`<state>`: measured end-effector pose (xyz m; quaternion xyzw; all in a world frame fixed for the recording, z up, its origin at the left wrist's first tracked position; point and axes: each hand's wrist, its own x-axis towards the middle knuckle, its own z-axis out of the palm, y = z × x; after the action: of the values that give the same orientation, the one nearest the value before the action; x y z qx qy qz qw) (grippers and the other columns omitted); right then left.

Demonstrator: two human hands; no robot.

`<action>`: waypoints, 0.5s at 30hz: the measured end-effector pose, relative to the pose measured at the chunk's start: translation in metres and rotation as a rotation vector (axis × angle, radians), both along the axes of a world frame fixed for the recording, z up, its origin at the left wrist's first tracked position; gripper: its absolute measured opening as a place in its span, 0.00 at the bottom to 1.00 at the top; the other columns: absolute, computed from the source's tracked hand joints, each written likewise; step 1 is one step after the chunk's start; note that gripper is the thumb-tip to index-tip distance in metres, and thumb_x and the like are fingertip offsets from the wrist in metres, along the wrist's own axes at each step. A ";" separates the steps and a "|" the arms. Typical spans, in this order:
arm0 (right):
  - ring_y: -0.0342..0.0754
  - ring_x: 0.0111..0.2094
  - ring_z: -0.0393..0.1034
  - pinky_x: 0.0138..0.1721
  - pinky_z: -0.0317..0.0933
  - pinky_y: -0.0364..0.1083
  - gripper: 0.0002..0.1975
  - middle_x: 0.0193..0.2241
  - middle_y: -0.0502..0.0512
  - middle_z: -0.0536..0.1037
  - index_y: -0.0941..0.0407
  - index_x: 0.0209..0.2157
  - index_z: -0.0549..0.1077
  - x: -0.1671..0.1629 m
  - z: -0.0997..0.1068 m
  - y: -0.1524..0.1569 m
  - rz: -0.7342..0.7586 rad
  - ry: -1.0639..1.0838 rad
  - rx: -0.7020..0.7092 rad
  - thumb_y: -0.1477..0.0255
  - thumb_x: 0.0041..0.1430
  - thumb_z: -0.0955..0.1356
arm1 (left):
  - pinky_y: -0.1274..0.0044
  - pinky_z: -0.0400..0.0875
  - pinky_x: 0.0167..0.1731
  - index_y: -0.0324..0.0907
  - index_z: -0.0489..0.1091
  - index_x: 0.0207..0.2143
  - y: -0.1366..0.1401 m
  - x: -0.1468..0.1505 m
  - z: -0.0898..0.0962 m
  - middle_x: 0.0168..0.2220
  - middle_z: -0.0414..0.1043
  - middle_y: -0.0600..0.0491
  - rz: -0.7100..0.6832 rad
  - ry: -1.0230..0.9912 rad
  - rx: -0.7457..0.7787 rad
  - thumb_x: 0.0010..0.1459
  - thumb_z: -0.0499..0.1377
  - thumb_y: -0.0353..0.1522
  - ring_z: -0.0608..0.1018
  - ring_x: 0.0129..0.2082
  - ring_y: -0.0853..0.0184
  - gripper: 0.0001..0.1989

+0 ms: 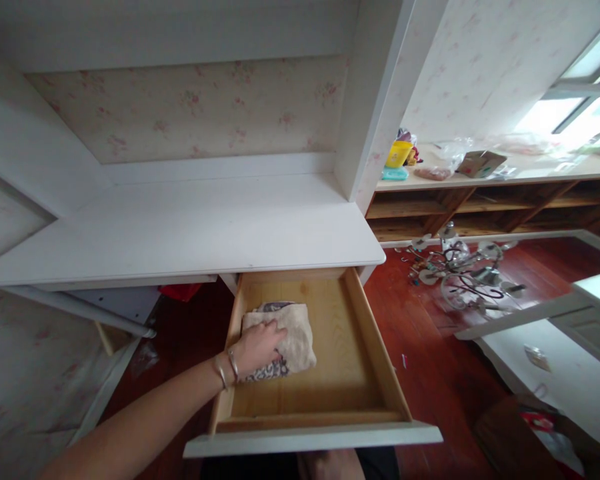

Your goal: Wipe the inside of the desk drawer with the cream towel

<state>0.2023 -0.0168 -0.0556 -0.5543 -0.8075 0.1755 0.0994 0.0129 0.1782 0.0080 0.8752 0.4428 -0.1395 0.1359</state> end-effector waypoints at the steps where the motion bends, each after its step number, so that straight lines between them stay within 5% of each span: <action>1: 0.53 0.38 0.74 0.43 0.66 0.46 0.13 0.38 0.51 0.82 0.49 0.39 0.79 0.000 -0.005 0.000 -0.001 0.002 -0.004 0.77 0.56 0.66 | 0.67 0.72 0.41 0.45 0.67 0.54 -0.014 0.001 0.001 0.50 0.70 0.44 -0.025 0.031 0.008 0.54 0.62 0.41 0.76 0.44 0.54 0.25; 6: 0.55 0.42 0.74 0.44 0.66 0.48 0.13 0.38 0.53 0.82 0.49 0.42 0.78 0.002 -0.029 0.000 0.088 0.043 0.008 0.74 0.56 0.67 | 0.65 0.73 0.39 0.41 0.65 0.57 -0.059 0.006 0.003 0.54 0.67 0.37 -0.175 0.183 0.013 0.58 0.59 0.40 0.77 0.44 0.53 0.25; 10: 0.55 0.41 0.74 0.43 0.67 0.47 0.14 0.35 0.53 0.82 0.48 0.44 0.77 0.003 -0.036 -0.001 0.061 0.046 0.014 0.74 0.57 0.67 | 0.67 0.73 0.36 0.43 0.66 0.55 -0.055 0.011 0.004 0.50 0.70 0.41 -0.130 0.159 -0.020 0.56 0.62 0.42 0.78 0.40 0.55 0.26; 15: 0.55 0.38 0.75 0.43 0.67 0.48 0.13 0.38 0.54 0.82 0.49 0.42 0.78 -0.002 -0.033 -0.004 0.003 0.035 0.016 0.74 0.56 0.68 | 0.67 0.72 0.40 0.46 0.64 0.56 -0.046 0.030 0.004 0.56 0.66 0.42 -0.160 0.104 0.060 0.54 0.63 0.44 0.74 0.48 0.53 0.29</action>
<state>0.2006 -0.0210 -0.0891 -0.5494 -0.8076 0.1790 0.1176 0.0429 0.1323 0.0116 0.9031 0.3817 -0.1817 0.0747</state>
